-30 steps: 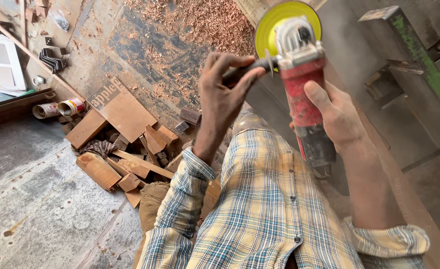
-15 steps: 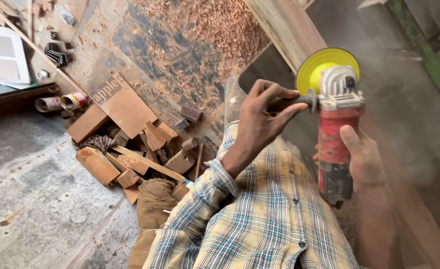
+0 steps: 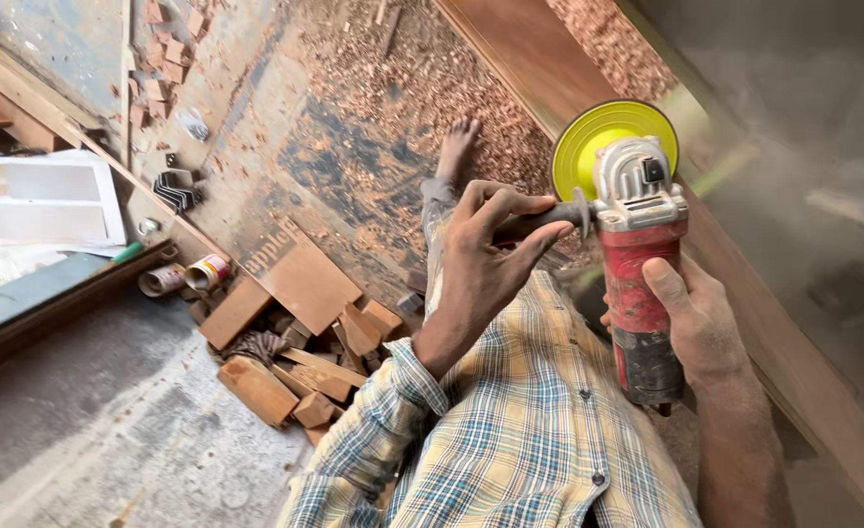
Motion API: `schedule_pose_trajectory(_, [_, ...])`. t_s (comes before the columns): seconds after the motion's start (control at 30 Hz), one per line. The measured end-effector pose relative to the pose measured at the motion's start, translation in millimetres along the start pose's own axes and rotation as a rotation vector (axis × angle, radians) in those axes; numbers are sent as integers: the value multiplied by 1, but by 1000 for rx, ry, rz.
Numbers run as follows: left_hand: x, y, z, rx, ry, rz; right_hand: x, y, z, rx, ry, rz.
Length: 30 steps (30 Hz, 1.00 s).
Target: The person sands a long wooden plank using a handheld power sander, moving the tool back and forth along the surface while holding the plank in place with their other hand.
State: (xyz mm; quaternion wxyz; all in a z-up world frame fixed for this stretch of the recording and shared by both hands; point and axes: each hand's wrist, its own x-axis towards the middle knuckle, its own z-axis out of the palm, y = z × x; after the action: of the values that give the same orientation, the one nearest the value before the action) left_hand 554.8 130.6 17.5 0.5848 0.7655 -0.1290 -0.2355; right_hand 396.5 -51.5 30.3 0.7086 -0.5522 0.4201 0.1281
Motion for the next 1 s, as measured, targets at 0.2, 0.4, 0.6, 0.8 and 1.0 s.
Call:
schedule_pose_trajectory(0.2, [69,-7,-85,234,72,220,59,-55,82,61,-44,-46])
schedule_pose_trajectory(0.4, [142,-31,-149,142,49,206,117,-111,147,79,-147,-193])
schedule_pose_trajectory(0.6, [194,-38,-192,139,134,247,168,-150,188,-36,-137,-179])
schedule_pose_trajectory(0.8, [202,-39,-201,159,114,189,181,-153,196,-35,-155,-189])
schedule_pose_trajectory(1.0, [181,-32,-182,131,84,155,162,-135,178,-31,-120,-211])
